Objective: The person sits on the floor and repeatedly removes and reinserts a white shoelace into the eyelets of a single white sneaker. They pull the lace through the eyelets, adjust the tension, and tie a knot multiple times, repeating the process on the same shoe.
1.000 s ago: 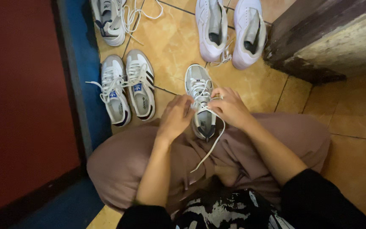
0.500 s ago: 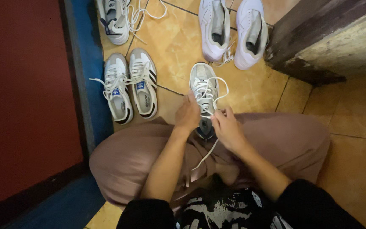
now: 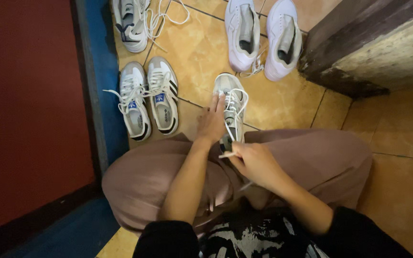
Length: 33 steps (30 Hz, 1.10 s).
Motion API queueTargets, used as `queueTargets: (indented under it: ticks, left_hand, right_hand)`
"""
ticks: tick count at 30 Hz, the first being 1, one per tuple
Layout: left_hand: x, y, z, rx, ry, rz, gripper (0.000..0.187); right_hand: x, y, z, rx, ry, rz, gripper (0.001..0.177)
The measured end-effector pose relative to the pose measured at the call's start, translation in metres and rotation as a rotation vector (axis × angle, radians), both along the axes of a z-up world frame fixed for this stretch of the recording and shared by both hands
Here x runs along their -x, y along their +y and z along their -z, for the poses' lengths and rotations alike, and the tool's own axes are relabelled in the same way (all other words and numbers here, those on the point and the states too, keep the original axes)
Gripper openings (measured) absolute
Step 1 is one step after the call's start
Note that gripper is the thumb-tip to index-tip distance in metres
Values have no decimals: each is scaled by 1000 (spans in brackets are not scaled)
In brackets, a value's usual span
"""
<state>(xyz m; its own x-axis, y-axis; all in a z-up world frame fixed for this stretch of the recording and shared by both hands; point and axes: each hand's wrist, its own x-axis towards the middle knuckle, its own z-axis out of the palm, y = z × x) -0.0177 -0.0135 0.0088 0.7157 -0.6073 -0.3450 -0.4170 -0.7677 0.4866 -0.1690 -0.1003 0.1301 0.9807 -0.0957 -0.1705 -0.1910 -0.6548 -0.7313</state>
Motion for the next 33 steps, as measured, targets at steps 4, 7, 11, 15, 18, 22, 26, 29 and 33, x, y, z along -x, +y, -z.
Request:
queueTargets:
  ticks: [4,7,11,15,18,22,26,29,33]
  left_hand:
    - [0,3,-5,68,25,-38,77]
    - [-3,4,-6,69,22,-26,88]
    - [-3,1,-5,66,19,-29,88]
    - [-3,-3,-9,27,34,-27,89]
    - [-5,0,-16,118,48,-33,92]
    - [-6,10,-31,438,-27,58,91]
    - [3,9,-31,421,-46,61,90]
    - [22,-2,-15,387,-321,98,81]
    - [25,-6,9,447,-427,120,50]
  right_hand:
    - [13,2,-48,57,-92,-143,30]
    - [26,-1,-86,13,49,-162,31]
    - [44,-9,-131,-62,-150,-169,35]
    - [34,-19,-142,0,-178,-66,21]
    - [23,-26,-142,9,-289,-18,25]
    - [2,-39,-137,-30,-375,47,23]
    - [-25,-58,-122,-72,-417,42,32]
    - [-33,-68,-109,-244,-500,80,24]
    - [-28,-78,-97,-593,-483,82,20]
